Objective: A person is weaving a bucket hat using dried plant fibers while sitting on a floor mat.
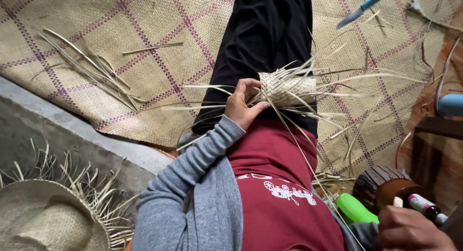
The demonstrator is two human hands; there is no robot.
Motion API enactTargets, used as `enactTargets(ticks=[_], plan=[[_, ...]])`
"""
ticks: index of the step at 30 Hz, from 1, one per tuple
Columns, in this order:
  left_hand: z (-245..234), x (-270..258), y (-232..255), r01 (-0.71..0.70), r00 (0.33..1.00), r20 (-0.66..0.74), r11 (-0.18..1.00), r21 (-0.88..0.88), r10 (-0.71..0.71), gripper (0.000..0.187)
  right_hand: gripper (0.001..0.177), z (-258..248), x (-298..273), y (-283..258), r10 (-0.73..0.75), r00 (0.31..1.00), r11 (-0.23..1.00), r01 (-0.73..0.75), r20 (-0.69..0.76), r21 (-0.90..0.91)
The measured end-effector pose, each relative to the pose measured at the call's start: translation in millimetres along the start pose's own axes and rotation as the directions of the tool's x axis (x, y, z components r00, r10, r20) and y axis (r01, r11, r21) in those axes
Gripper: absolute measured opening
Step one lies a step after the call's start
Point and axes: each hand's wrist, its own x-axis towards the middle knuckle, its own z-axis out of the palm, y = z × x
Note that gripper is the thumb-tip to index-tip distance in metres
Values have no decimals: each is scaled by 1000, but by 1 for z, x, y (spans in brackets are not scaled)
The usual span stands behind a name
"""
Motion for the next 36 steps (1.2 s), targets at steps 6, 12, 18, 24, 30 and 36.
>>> enactTargets(ticks=[6,12,18,24,30,36], plan=[[-21,6,11,32,948,319,988,-148,18,54,29,-63,-260,130,903,21,-102,-959,430,262],[-13,4,6,-38,946,320,999,-39,49,53,13,-30,-225,77,424,898,900,-432,-115,-58],[-4,3,3,-103,960,259,994,-22,106,50,6,-4,-57,93,177,963,956,-218,-204,-196],[-5,3,-9,-29,965,257,997,-73,47,56,16,47,197,137,-44,992,820,-34,-122,-572],[-19,6,-8,49,913,407,982,-181,29,60,22,38,197,158,-53,993,748,-29,-103,-663],[-21,5,-9,47,903,428,983,-175,33,58,13,36,196,162,3,996,775,-60,-91,-629]])
